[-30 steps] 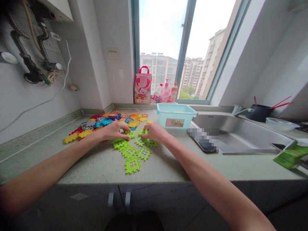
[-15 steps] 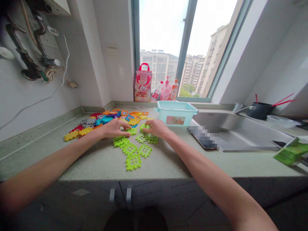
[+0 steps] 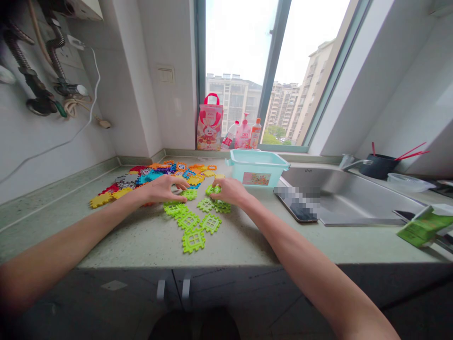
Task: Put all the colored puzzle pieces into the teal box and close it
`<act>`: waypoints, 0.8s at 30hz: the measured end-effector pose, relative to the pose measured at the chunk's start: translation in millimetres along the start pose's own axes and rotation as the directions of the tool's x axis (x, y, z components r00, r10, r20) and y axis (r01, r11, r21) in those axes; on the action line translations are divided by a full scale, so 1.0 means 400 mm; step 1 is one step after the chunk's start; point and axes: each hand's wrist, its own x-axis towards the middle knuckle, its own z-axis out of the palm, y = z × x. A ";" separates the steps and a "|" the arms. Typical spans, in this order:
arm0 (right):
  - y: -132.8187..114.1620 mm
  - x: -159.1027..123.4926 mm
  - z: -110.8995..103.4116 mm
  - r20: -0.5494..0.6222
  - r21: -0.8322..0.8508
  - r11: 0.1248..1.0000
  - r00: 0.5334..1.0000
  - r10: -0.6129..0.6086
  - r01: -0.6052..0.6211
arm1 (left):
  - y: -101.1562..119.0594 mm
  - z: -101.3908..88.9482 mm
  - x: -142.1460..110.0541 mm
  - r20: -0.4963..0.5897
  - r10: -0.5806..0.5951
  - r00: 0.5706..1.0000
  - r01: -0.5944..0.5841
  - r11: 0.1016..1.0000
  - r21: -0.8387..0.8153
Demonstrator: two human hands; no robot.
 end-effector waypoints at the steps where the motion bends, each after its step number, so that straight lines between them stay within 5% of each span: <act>1: 0.002 0.000 -0.002 -0.006 0.005 1.000 1.000 -0.004 0.004 | 0.001 0.002 0.001 -0.005 0.003 1.000 -0.003 1.000 -0.004; 4: 0.009 -0.001 -0.005 -0.072 0.053 0.997 0.996 -0.052 0.056 | 0.011 0.017 0.008 -0.016 0.002 1.000 -0.002 1.000 -0.019; 10: 0.009 0.000 0.000 -0.233 0.225 0.902 0.919 -0.317 0.368 | 0.048 0.048 0.027 -0.023 0.070 0.997 -0.071 0.996 -0.044; 13: -0.008 0.006 0.008 -0.266 0.227 0.891 0.905 -0.332 0.394 | 0.039 0.035 0.027 -0.105 0.125 0.987 -0.122 0.992 0.030; 19: -0.025 0.026 0.047 -0.184 0.242 0.893 0.922 -0.341 0.379 | -0.039 -0.013 0.023 -0.322 0.095 0.942 -0.032 0.980 0.195; 24: -0.019 0.057 0.058 -0.034 0.301 0.904 0.951 -0.307 0.303 | -0.072 -0.023 0.009 -0.293 0.119 0.949 -0.008 0.935 0.356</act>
